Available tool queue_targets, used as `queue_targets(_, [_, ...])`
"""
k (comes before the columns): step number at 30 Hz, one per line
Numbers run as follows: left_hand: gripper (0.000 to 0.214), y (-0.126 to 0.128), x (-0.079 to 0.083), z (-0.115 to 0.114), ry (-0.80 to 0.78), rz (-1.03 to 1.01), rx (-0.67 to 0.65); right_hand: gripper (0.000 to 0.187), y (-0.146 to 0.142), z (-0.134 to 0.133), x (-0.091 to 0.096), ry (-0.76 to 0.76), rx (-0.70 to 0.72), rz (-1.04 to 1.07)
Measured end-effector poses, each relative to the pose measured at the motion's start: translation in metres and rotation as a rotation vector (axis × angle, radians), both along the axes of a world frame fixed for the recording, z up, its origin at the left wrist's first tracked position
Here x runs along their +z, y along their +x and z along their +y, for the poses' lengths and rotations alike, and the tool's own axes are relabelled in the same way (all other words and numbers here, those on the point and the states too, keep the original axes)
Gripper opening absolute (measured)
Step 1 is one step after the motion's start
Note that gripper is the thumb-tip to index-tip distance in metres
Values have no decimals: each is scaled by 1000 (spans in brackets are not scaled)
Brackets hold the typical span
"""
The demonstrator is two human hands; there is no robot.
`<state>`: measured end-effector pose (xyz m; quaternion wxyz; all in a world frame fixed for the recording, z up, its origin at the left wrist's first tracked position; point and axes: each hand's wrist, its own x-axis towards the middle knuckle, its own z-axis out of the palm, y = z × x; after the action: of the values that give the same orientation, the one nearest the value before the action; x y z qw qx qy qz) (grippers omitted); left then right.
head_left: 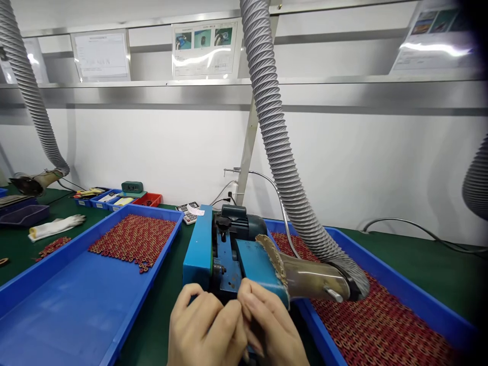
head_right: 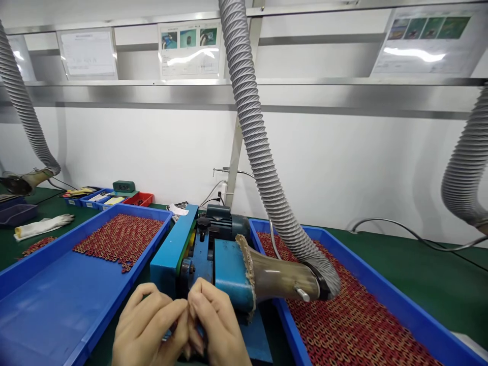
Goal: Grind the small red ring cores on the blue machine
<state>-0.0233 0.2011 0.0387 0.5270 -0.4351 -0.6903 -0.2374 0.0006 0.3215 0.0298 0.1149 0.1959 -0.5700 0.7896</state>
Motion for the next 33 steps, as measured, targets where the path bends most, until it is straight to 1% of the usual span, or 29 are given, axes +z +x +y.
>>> queue_targets(1, [19,1,0,0,52,-60,-36,38,-1,-1,1,-110,96,-11])
queue_targets(2, [17,2,1,1,120,-153,-82,39,-1,0,2,-167,113,29])
queue_targets(3, [16,4,1,2,188,-264,-135,38,-1,1,3,-158,64,106])
queue_targets(4, [16,5,2,3,254,-376,-186,33,-2,2,4,-96,-23,200])
queue_targets(5, [16,6,3,3,309,-478,-233,24,-1,4,5,-4,-107,285])
queue_targets(6, [16,7,4,4,352,-564,-272,14,-1,5,6,87,-167,354])
queue_targets(7, [15,8,5,4,382,-634,-305,10,-1,6,7,149,-202,408])
queue_targets(9, [14,9,6,4,410,-734,-363,19,-1,7,7,177,-217,485])
queue_targets(11, [13,10,6,4,412,-798,-399,21,-1,5,5,167,-246,544])
queue_targets(12, [13,10,6,4,412,-810,-405,19,-1,4,4,176,-263,552])
queue_targets(14, [13,11,4,5,411,-801,-392,11,0,2,1,190,-283,502])
queue_targets(16, [14,11,2,6,404,-778,-370,16,2,1,0,129,-311,412])
queue_targets(18, [14,11,1,6,404,-791,-358,22,3,3,0,40,-414,363])
queue_targets(19, [14,10,0,6,412,-821,-366,22,4,4,0,25,-474,358])
queue_targets(20, [14,10,0,5,424,-864,-389,21,4,5,1,43,-511,360])
queue_targets(21, [13,9,1,5,447,-914,-432,19,4,6,1,71,-514,361])
queue_targets(22, [13,8,2,5,487,-965,-494,16,3,7,2,81,-479,354])
queue_targets(23, [12,7,3,5,541,-1014,-566,13,2,7,3,63,-404,339])
queue_targets(25, [15,5,5,7,666,-1120,-709,3,0,3,4,-49,-191,280])
queue_targets(27, [18,4,7,9,768,-1235,-822,8,-3,-4,5,-172,-10,185])
queue_targets(28, [19,4,7,10,794,-1285,-866,10,-5,-7,4,-216,40,138])
queue_targets(30, [17,2,7,11,821,-1333,-927,11,-8,-13,4,-276,53,74])
queue_targets(33, [13,-3,6,7,776,-1323,-943,7,-11,-15,2,-297,14,39])
